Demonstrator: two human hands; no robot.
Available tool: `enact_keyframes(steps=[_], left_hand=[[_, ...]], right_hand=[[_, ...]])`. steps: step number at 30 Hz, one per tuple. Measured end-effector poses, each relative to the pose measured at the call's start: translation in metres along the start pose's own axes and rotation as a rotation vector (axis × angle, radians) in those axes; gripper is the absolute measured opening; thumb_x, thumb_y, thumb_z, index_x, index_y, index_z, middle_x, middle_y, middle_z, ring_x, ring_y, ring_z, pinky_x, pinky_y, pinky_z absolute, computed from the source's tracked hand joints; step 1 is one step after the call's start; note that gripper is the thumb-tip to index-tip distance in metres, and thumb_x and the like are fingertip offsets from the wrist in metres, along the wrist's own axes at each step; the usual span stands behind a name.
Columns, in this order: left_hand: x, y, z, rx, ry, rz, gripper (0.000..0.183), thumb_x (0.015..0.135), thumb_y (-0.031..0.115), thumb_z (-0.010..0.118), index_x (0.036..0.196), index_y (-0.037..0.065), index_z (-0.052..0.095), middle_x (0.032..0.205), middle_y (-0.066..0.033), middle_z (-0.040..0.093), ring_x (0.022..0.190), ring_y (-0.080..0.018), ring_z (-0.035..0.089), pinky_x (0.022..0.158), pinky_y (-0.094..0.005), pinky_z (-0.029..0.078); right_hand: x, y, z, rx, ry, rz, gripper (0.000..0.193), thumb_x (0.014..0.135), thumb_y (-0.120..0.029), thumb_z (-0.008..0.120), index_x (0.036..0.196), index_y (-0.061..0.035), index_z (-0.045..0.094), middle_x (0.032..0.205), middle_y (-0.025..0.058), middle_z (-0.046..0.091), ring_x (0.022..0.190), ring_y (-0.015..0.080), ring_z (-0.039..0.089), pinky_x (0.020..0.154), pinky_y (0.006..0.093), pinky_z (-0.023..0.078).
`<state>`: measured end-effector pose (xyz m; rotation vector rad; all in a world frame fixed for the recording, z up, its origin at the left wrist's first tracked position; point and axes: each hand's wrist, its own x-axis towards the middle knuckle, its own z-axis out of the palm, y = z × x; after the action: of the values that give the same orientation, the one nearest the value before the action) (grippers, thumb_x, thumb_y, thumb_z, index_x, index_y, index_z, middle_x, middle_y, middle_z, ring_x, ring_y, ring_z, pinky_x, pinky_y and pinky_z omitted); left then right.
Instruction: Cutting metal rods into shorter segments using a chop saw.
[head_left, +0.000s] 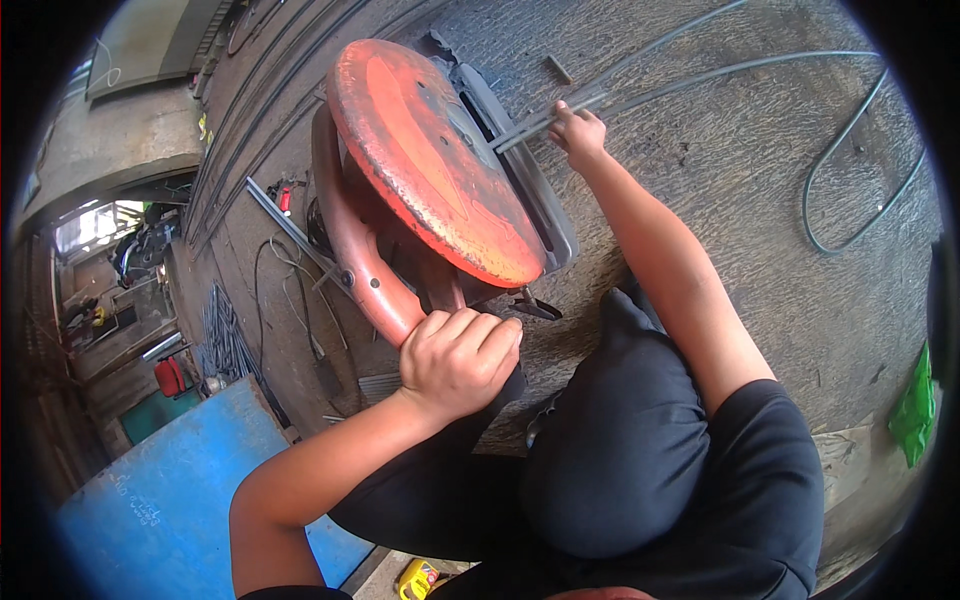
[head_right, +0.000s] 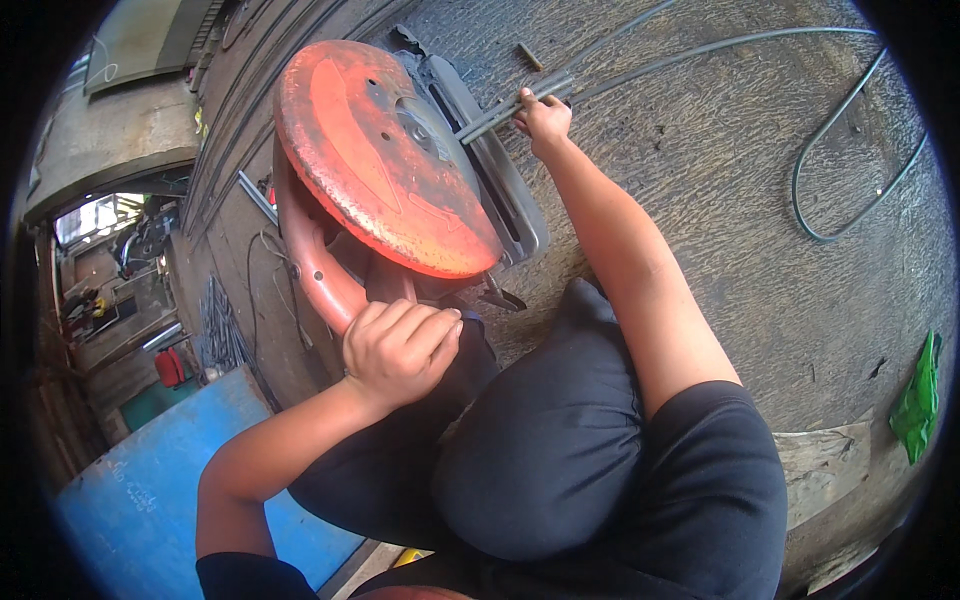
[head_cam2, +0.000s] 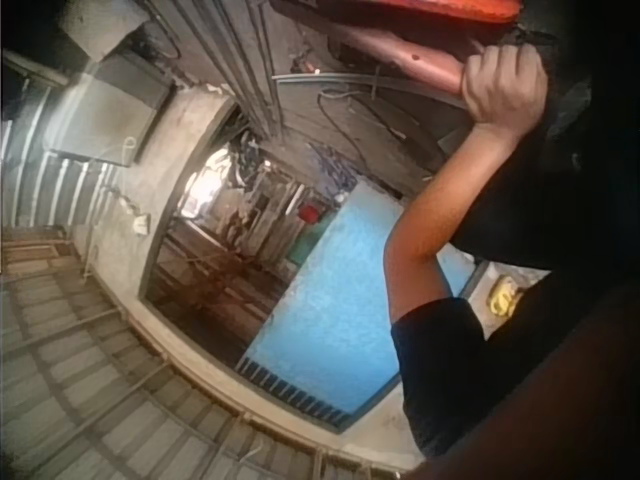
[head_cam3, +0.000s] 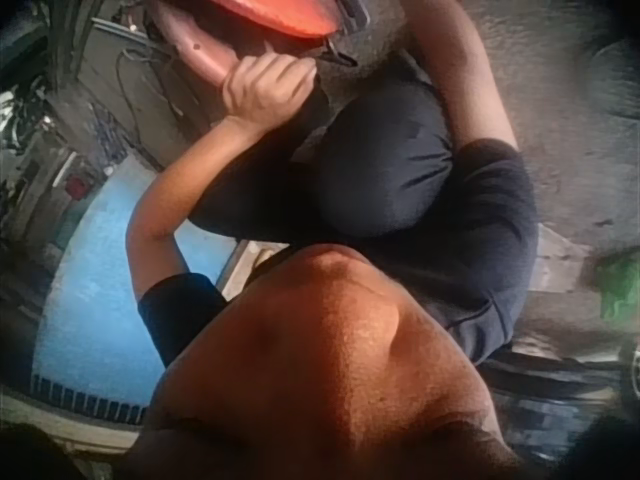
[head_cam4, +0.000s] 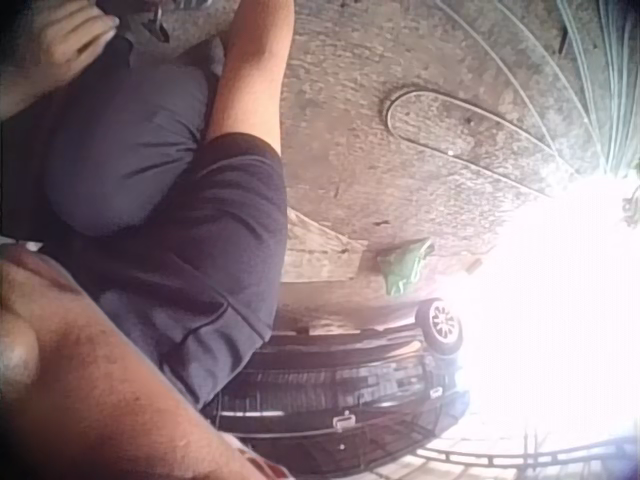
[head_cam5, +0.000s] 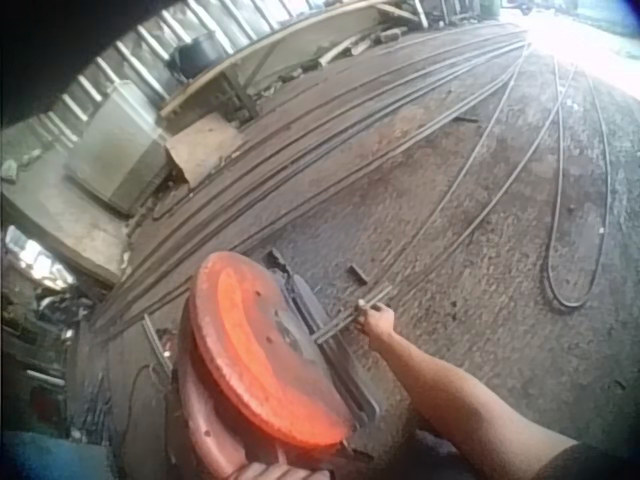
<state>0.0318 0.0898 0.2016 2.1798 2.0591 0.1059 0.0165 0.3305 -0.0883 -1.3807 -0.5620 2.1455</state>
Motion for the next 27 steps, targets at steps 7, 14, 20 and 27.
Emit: enact_keyframes(steps=[7, 14, 20, 27], left_hand=[[0.000, 0.004, 0.001, 0.001, 0.029, -0.001, 0.010, 0.074, 0.016, 0.068, 0.082, 0.010, 0.066, 0.071, 0.0006, 0.062, 0.062, -0.0159, 0.057, 0.055, -0.0312, 0.039], [-0.009, 0.001, 0.004, -0.026, 0.112, -0.034, 0.008, 0.076, 0.017, 0.066, 0.075, 0.011, 0.061, 0.067, -0.0007, 0.057, 0.063, -0.0173, 0.056, 0.058, -0.0323, 0.040], [-0.017, -0.002, 0.007, -0.021, 0.193, -0.067, 0.010, 0.075, 0.019, 0.064, 0.071, 0.011, 0.059, 0.067, -0.0031, 0.060, 0.065, -0.0186, 0.059, 0.062, -0.0330, 0.042], [-0.017, 0.001, 0.018, -0.021, 0.206, -0.108, 0.011, 0.077, 0.021, 0.061, 0.076, 0.010, 0.062, 0.069, -0.0048, 0.064, 0.070, -0.0206, 0.063, 0.068, -0.0346, 0.045]], right_hand=[[0.025, 0.016, -0.049, -0.016, 0.121, -0.055, 0.028, 0.086, -0.026, 0.069, 0.096, 0.0002, 0.065, 0.087, 0.0125, 0.068, 0.070, 0.0223, 0.067, 0.059, 0.0320, 0.054], [-0.040, -0.053, -0.077, -1.499, -0.072, -0.156, 0.030, 0.077, -0.019, 0.060, 0.095, 0.0036, 0.067, 0.098, 0.0239, 0.067, 0.095, 0.0353, 0.066, 0.081, 0.0405, 0.053], [-0.259, -0.090, -0.021, -2.716, -1.105, -0.147, 0.032, 0.072, -0.015, 0.068, 0.102, -0.0033, 0.068, 0.104, 0.0141, 0.067, 0.097, 0.0275, 0.066, 0.073, 0.0454, 0.055], [-0.291, 0.097, -0.052, -2.885, -0.576, -0.576, 0.042, 0.090, -0.021, 0.052, 0.124, 0.0022, 0.056, 0.130, 0.0194, 0.053, 0.124, 0.0350, 0.047, 0.098, 0.0541, 0.039]])
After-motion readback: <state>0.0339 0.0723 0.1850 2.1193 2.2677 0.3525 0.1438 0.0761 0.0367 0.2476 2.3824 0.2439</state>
